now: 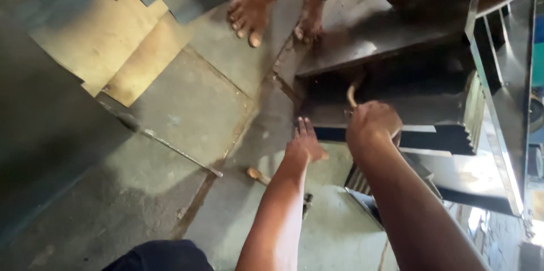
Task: The person uses a welding torch to join metal components of a large stainless steel structure. They hold the torch with both hands to apply heat and filler to the seams, creating bright sparks and molten metal. The person occasionally repositions the metal pieces to access different joints.
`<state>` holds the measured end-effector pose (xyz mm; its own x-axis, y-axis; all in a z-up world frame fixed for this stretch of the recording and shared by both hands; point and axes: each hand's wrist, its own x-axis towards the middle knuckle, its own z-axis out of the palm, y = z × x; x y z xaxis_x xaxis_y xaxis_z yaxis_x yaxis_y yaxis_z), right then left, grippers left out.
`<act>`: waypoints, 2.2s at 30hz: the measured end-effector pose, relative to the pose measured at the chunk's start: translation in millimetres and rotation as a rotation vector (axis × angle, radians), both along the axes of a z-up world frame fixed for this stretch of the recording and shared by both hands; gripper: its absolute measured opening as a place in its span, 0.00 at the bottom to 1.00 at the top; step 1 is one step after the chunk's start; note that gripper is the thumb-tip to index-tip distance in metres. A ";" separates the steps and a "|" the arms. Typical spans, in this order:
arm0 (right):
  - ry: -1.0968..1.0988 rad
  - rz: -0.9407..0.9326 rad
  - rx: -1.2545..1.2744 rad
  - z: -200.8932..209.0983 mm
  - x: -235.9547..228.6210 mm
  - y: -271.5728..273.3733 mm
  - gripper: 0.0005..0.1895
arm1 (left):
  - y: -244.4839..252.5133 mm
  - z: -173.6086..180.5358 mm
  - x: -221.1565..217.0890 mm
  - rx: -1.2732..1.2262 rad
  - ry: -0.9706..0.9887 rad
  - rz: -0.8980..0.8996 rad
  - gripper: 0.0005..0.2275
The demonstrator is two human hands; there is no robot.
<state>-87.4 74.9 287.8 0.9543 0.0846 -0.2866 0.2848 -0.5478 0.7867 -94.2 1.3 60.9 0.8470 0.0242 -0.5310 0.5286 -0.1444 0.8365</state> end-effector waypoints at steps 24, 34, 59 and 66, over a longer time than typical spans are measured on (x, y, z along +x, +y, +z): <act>-0.028 0.025 -0.115 -9.0 0.7 0.2 0.18 | 19.9 14.7 -7.5 -0.051 0.025 0.011 0.59; -0.060 0.018 -0.082 -16.0 9.1 -7.0 0.16 | 16.6 12.1 -1.8 -0.076 0.057 0.044 0.60; -0.036 -0.039 0.116 -16.9 4.5 -10.6 0.24 | 8.4 -2.6 2.4 -0.021 0.020 0.017 0.61; 0.029 0.140 0.056 4.1 -17.1 -39.0 0.23 | -0.6 -16.4 9.7 0.030 -0.017 0.025 0.61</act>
